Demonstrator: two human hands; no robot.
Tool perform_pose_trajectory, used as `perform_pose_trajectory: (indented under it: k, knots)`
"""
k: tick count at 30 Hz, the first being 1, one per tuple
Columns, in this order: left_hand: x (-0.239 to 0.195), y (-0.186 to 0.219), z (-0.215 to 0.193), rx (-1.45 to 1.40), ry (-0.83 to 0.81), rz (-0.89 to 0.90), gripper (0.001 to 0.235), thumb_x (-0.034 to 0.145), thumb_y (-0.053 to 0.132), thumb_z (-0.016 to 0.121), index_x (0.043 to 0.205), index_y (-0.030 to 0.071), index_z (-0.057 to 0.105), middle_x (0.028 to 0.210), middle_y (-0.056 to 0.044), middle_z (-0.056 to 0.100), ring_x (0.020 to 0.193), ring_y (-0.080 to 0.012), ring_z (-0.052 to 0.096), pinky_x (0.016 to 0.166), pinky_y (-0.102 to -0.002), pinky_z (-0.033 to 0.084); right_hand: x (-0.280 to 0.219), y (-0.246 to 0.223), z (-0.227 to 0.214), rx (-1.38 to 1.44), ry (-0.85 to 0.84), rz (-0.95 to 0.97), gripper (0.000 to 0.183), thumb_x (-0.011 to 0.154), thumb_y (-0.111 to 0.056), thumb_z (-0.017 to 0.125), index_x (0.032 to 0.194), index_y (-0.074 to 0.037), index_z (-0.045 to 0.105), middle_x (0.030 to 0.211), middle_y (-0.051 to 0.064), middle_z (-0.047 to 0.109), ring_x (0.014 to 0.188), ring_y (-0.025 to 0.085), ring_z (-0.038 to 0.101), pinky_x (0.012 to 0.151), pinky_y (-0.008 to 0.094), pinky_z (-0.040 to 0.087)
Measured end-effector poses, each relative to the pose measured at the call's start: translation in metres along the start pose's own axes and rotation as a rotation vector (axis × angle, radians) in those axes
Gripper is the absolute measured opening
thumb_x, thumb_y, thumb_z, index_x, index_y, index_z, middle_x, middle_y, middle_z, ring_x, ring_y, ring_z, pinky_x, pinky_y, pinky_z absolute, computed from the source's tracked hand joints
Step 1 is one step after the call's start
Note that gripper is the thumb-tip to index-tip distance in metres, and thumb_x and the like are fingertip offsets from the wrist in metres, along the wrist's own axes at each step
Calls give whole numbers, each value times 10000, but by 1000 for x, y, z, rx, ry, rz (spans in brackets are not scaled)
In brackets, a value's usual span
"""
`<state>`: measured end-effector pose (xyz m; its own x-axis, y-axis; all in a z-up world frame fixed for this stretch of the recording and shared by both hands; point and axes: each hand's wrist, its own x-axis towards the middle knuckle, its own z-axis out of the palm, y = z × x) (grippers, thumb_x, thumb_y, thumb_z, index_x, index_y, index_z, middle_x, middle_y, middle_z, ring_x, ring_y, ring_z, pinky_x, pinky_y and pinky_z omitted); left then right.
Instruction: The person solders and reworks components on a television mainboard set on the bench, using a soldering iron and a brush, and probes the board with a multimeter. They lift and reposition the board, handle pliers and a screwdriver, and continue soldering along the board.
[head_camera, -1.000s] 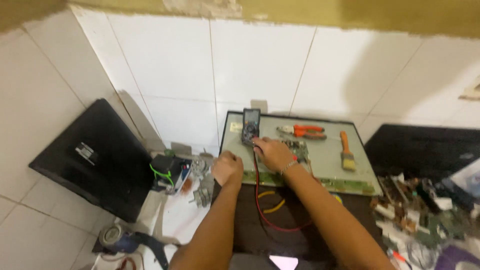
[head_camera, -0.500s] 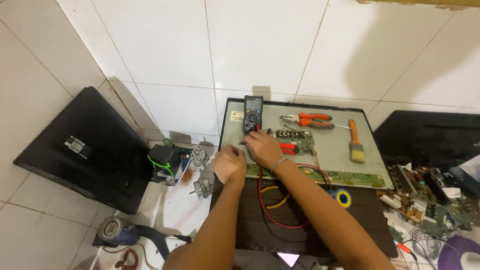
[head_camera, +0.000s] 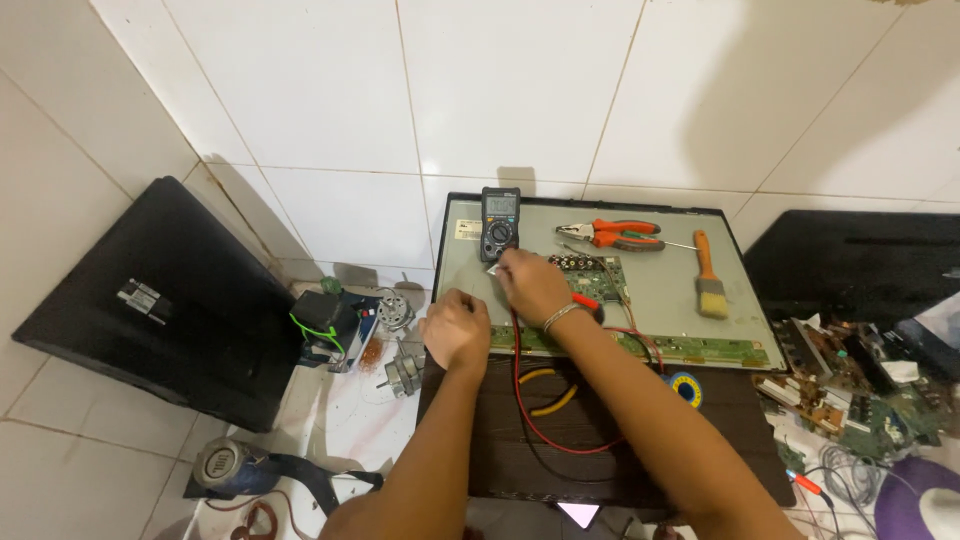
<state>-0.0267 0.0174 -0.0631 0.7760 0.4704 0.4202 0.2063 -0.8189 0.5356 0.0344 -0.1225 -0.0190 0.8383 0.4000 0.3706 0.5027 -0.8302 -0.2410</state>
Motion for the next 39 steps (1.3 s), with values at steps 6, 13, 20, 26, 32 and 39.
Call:
perform_pose_trajectory:
  k: [6, 13, 20, 26, 32, 39]
  knots:
    - [1, 7, -9, -40, 29, -47, 49, 833, 232, 714, 817, 202, 678, 673, 28, 668, 705, -204, 684, 742, -363, 461, 5, -26, -58, 226, -368, 345, 629, 930, -579, 563, 1100, 4, 732, 1109, 260, 746, 1133, 453, 683, 988, 503, 538]
    - [2, 1, -8, -101, 40, -78, 43, 867, 240, 691, 866, 197, 682, 677, 24, 682, 712, -205, 699, 743, -351, 485, 28, -41, -47, 207, -188, 413, 595, 842, -535, 718, 1142, -26, 647, 1099, 243, 720, 1132, 431, 688, 965, 500, 555]
    - [-2, 6, -9, -82, 32, -74, 68, 860, 265, 696, 876, 200, 688, 660, 4, 678, 706, -239, 707, 752, -372, 489, 63, -49, -53, 224, -164, 628, 1005, 922, -540, 659, 1583, -4, 124, 1390, 266, 506, 1226, 464, 627, 1028, 565, 518]
    - [1, 4, -14, -54, 56, -55, 50, 838, 250, 705, 866, 214, 686, 647, 5, 669, 694, -236, 708, 740, -366, 494, 84, -31, -25, 259, -160, 648, 925, 885, -504, 635, 1532, 13, 223, 1223, 241, 656, 1132, 395, 695, 932, 508, 575]
    - [0, -3, 2, -37, 106, -33, 44, 843, 260, 709, 851, 230, 678, 618, 14, 647, 668, -229, 696, 738, -357, 486, 73, 7, -65, 483, 0, 713, 979, 816, -575, 713, 1454, 41, 300, 1253, 284, 653, 1116, 410, 699, 851, 505, 608]
    - [-1, -7, 9, -12, 189, 4, 80, 800, 263, 736, 823, 230, 667, 602, 17, 628, 623, -229, 673, 682, -359, 489, 11, 60, -166, 1055, 88, 802, 749, 805, -527, 723, 1346, -54, 510, 995, 105, 601, 685, 204, 656, 512, 246, 561]
